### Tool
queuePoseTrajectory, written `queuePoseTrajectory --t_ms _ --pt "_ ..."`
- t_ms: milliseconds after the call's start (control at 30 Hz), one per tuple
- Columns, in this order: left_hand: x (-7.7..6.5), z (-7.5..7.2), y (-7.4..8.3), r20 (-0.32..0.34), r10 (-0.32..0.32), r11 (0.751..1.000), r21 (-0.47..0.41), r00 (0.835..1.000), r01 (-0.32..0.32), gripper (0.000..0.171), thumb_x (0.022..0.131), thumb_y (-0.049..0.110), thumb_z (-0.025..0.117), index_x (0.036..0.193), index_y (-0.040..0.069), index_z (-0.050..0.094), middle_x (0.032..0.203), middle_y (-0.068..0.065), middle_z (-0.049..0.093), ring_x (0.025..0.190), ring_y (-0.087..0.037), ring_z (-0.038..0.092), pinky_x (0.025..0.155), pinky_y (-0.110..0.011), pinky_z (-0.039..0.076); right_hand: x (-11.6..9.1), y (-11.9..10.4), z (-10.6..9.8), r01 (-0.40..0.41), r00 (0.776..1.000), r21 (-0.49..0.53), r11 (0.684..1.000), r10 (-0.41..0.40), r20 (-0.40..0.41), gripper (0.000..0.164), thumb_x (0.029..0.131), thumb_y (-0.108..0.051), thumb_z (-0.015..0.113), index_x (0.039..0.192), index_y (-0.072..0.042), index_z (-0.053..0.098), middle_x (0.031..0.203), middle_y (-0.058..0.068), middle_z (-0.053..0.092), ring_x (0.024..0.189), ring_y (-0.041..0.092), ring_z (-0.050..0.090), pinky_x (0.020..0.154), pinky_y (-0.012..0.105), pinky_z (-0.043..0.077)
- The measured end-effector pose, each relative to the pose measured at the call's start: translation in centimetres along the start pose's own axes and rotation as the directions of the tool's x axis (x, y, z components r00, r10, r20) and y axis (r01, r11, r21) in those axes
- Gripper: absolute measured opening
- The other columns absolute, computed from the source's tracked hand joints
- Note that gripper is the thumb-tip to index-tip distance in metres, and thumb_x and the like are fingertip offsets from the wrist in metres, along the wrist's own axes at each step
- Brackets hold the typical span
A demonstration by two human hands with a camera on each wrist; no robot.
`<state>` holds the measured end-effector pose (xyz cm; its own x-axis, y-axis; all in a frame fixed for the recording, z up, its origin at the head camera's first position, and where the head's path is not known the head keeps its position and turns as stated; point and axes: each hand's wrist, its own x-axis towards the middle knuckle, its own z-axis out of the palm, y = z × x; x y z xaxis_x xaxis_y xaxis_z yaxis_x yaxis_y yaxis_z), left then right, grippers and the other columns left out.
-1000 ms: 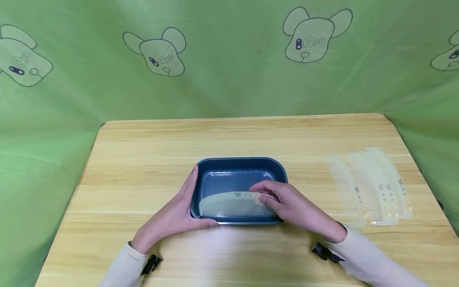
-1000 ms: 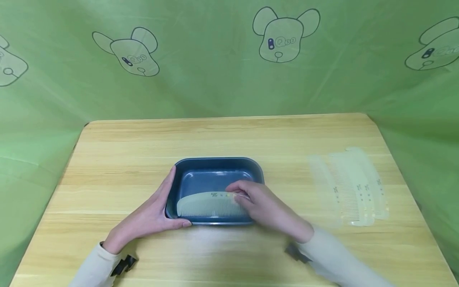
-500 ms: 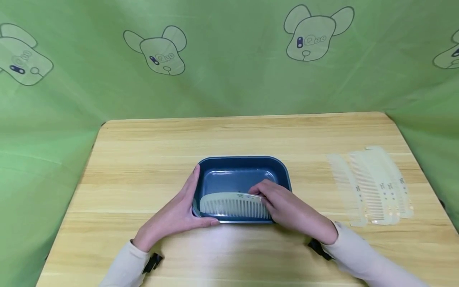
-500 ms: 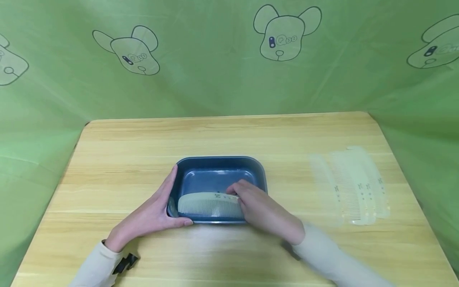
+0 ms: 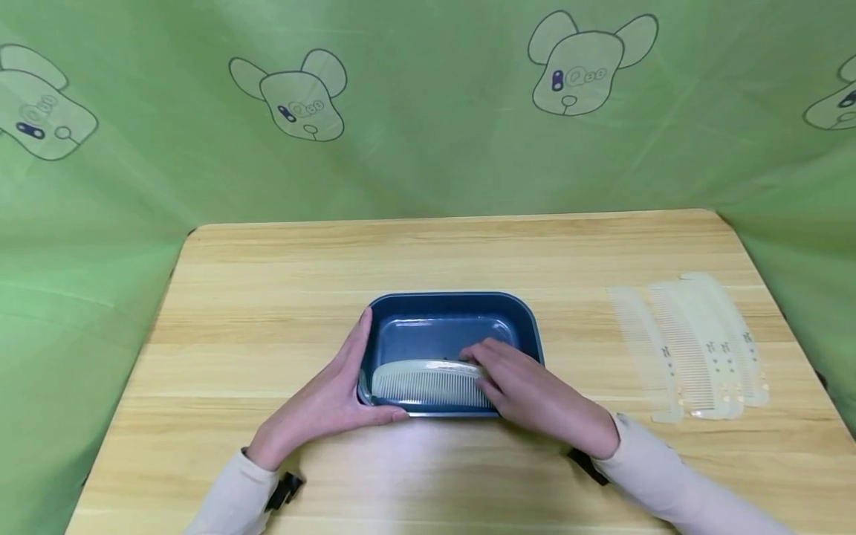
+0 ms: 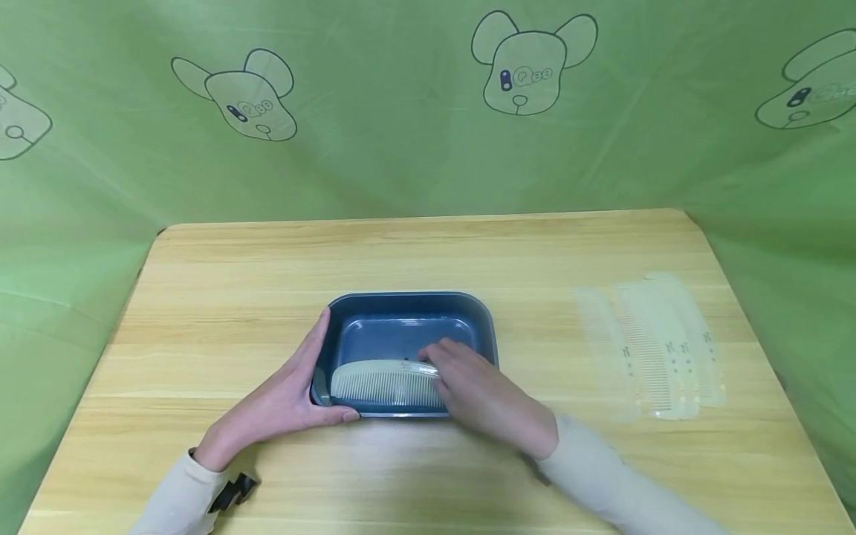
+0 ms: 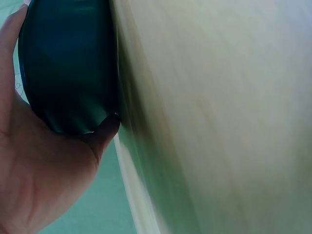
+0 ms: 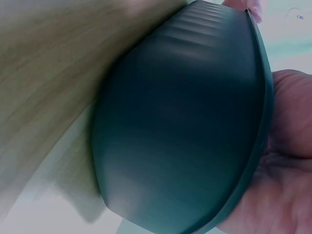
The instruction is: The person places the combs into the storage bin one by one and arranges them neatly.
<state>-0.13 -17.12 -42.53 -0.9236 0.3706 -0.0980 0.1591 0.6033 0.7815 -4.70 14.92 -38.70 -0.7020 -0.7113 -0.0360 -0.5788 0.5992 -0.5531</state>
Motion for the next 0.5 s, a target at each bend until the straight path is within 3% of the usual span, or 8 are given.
queuePoseTrajectory --t_ms 500 --pt "0.01 -0.01 0.05 -0.004 0.005 1.0 -0.01 1.0 -0.005 0.147 0.081 0.071 0.089 0.174 0.027 -0.015 0.181 0.002 -0.008 0.165 -0.021 0.01 0.128 -0.048 0.025 0.07 -0.09 -0.29 -0.058 0.998 0.038 0.998 0.057 0.019 0.032 0.107 -0.015 0.072 0.136 -0.002 0.067 0.125 0.007 0.066 0.108 0.023 0.06 0.094 0.048 0.056"
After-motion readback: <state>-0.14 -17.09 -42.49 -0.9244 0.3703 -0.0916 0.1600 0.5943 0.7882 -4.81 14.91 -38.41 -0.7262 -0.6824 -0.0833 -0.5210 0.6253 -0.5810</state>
